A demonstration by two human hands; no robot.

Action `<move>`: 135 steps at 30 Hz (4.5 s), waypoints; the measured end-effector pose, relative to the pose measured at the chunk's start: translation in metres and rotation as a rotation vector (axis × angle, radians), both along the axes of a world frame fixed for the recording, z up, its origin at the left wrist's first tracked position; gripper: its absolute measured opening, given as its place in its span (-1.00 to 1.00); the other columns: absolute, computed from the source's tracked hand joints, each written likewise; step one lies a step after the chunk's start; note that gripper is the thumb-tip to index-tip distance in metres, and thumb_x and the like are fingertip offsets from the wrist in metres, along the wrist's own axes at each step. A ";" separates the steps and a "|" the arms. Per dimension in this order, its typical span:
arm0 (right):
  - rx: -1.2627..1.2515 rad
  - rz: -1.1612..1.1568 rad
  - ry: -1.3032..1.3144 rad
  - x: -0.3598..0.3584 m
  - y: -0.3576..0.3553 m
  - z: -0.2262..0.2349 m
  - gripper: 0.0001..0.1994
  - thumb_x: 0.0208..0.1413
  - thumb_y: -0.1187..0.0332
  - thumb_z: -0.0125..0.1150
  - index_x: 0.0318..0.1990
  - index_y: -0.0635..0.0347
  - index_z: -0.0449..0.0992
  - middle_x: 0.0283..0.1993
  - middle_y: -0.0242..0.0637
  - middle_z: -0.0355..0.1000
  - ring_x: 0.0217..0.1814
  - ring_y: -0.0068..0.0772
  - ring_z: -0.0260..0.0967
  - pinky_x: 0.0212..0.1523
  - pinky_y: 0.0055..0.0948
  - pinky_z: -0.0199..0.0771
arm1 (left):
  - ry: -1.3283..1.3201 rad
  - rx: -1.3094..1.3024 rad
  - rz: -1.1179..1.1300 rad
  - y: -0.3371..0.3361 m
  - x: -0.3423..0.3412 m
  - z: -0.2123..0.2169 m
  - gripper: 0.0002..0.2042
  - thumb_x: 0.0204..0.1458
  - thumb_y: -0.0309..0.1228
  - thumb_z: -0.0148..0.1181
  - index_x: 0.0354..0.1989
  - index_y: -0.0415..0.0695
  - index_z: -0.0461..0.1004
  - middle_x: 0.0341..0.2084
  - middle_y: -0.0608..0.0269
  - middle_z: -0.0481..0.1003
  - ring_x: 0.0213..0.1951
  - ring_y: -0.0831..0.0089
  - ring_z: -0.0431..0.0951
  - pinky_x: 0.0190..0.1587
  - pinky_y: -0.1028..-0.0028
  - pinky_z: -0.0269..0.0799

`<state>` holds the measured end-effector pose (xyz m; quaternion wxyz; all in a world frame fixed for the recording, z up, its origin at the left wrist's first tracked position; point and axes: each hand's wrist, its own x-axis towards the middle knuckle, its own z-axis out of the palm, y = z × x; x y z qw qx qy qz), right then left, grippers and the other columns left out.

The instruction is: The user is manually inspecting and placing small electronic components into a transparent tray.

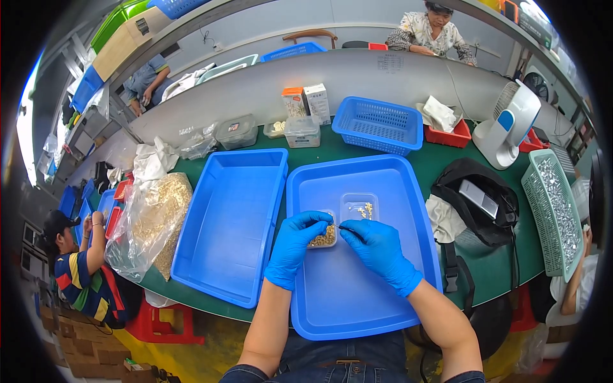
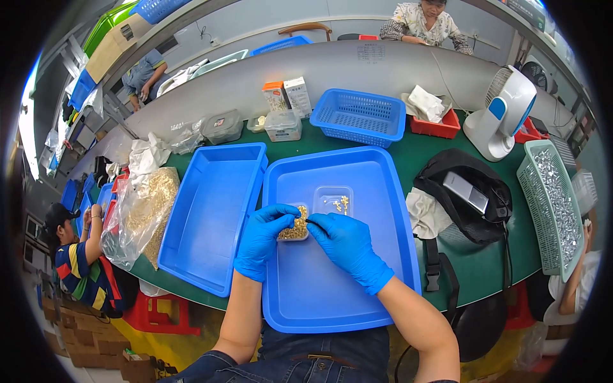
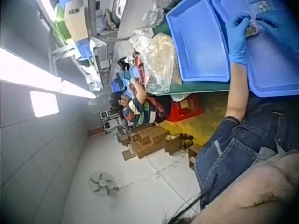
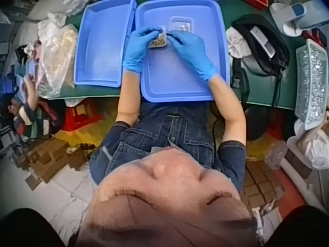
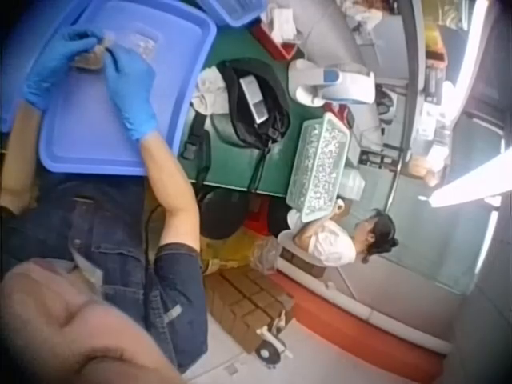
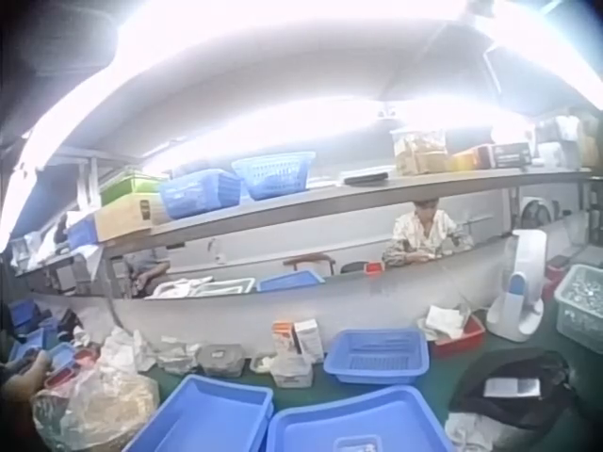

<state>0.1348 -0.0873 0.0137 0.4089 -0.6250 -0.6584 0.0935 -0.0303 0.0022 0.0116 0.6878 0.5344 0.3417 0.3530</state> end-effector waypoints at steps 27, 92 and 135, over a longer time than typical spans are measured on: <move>0.067 -0.055 -0.104 0.002 0.000 -0.005 -0.87 0.07 0.30 0.17 -0.25 0.07 0.51 -0.46 -0.28 0.42 -0.45 -0.27 0.42 -0.45 -0.36 0.44 | -0.004 0.135 0.013 -0.011 0.010 0.006 -0.70 -0.03 -0.63 0.18 -0.06 -0.24 0.47 -0.29 0.23 0.53 -0.21 0.53 0.51 -0.06 0.54 0.42; -0.034 -0.031 0.187 0.000 -0.001 0.002 -0.86 0.13 0.31 0.15 -0.27 0.17 0.52 -0.42 -0.21 0.48 -0.46 -0.38 0.46 -0.46 -0.43 0.40 | -0.042 0.051 0.048 -0.016 0.011 0.006 -0.87 0.03 -0.54 0.17 -0.26 -0.24 0.56 -0.34 0.22 0.56 -0.26 0.51 0.53 -0.14 0.55 0.43; 0.190 -0.038 -0.173 -0.001 0.000 0.003 -0.85 -0.01 0.34 0.27 -0.26 0.08 0.54 -0.50 -0.28 0.45 -0.52 -0.28 0.42 -0.52 -0.39 0.40 | -0.023 0.007 0.102 -0.015 0.010 0.006 -0.85 0.03 -0.37 0.23 -0.33 -0.19 0.57 -0.44 0.33 0.52 -0.34 0.59 0.48 -0.20 0.58 0.38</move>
